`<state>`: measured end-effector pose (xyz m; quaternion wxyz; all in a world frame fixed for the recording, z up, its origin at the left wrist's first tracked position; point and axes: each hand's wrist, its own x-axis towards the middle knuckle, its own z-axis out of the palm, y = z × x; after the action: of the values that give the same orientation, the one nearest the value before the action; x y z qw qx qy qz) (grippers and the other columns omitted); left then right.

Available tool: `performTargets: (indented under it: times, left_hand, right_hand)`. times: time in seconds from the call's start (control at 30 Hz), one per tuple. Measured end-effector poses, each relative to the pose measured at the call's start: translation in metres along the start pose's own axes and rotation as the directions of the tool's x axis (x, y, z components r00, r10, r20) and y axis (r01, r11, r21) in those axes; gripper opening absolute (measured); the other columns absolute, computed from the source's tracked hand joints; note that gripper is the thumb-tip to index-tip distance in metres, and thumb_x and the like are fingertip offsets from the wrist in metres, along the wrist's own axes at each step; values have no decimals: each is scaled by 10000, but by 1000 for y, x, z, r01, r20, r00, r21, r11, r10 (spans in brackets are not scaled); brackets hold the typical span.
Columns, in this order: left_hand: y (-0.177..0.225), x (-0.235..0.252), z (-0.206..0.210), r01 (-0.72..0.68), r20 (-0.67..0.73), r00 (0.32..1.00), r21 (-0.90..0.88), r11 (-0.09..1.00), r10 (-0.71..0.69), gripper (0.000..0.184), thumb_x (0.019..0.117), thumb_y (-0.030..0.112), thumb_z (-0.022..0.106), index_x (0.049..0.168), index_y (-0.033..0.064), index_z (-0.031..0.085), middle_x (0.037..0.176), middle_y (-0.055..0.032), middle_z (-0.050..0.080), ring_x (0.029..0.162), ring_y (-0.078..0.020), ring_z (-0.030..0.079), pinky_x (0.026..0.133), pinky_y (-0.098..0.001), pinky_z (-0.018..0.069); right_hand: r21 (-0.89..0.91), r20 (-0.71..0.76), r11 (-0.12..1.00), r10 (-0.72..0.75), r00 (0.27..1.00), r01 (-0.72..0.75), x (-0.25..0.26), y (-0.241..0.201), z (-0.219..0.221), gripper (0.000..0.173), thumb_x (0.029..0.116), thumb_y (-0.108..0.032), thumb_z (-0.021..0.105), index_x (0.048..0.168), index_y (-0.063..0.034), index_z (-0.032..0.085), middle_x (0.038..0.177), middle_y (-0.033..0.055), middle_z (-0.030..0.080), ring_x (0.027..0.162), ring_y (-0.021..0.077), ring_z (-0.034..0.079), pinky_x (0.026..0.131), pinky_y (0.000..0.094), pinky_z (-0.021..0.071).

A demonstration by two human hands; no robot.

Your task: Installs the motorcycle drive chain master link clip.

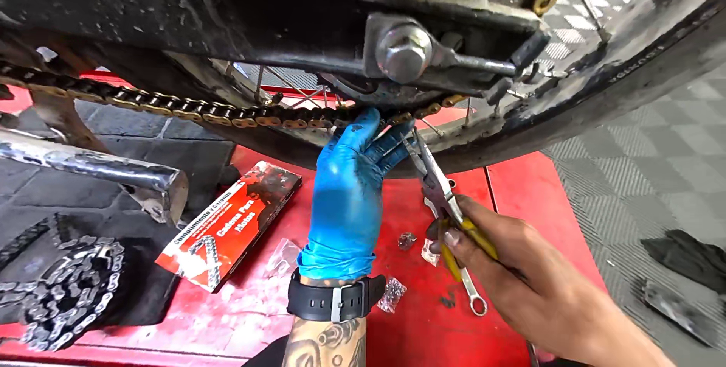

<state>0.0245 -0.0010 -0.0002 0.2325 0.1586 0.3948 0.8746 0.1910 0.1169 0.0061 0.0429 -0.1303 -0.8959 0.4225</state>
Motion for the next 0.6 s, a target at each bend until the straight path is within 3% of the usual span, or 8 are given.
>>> performTargets:
  times: [0.1,0.2,0.3,0.4,0.47,0.57,0.6]
  left_hand:
    - [3,0,1,24,10,1000,-12,1000,-23,369,1121,241,370,1350,43,581,1274,-141,675,1105,-254,706,960,-407,596]
    - [4,0,0,64,-12,998,-56,996,-65,353,1114,220,401,1364,26,557,1285,-167,660,1113,-280,701,965,-428,593]
    - [4,0,1,76,-28,996,-83,994,-79,341,1103,217,442,1355,19,559,1265,-172,665,1113,-285,701,963,-432,597]
    - [6,-1,3,74,-34,996,-72,995,-76,329,1105,251,446,1310,43,597,1213,-147,692,1060,-255,717,935,-404,603]
    - [9,-4,1,75,-29,997,-32,997,-76,348,1111,275,424,1341,79,598,1274,-127,682,1100,-239,703,952,-384,586]
    - [10,-1,0,24,-134,990,-52,998,-31,354,1104,217,398,1363,31,550,1286,-169,656,1133,-284,685,999,-452,569]
    - [10,1,0,-9,-175,985,-72,997,-3,336,1097,201,416,1345,20,553,1271,-174,655,1129,-295,681,1005,-472,565]
  right_hand:
    - [-45,67,999,3,998,0,5,-14,-25,220,1031,-331,496,1196,-266,627,800,-96,665,652,59,655,538,264,586]
    - [-188,132,982,-6,991,31,13,-29,-45,208,1035,-371,485,1167,-285,621,762,-135,654,597,18,621,481,230,542]
    - [-321,162,947,55,985,0,18,-44,-58,226,1032,-409,465,1165,-315,621,760,-152,653,605,5,623,490,229,540]
    - [-276,185,954,171,968,-115,20,-55,-61,194,1030,-385,482,1126,-299,628,701,-100,641,542,49,620,459,263,553]
    - [-212,214,965,199,956,-154,17,-50,-54,190,1044,-357,485,1132,-256,620,687,-66,604,521,70,583,459,277,525]
    - [-204,284,945,306,909,-255,10,-26,-33,380,1070,-358,463,1403,-197,550,974,51,651,748,175,655,677,411,585]
    - [-219,280,933,341,897,-286,9,-14,-21,412,1062,-346,464,1428,-169,533,1038,89,658,816,221,670,730,459,585]
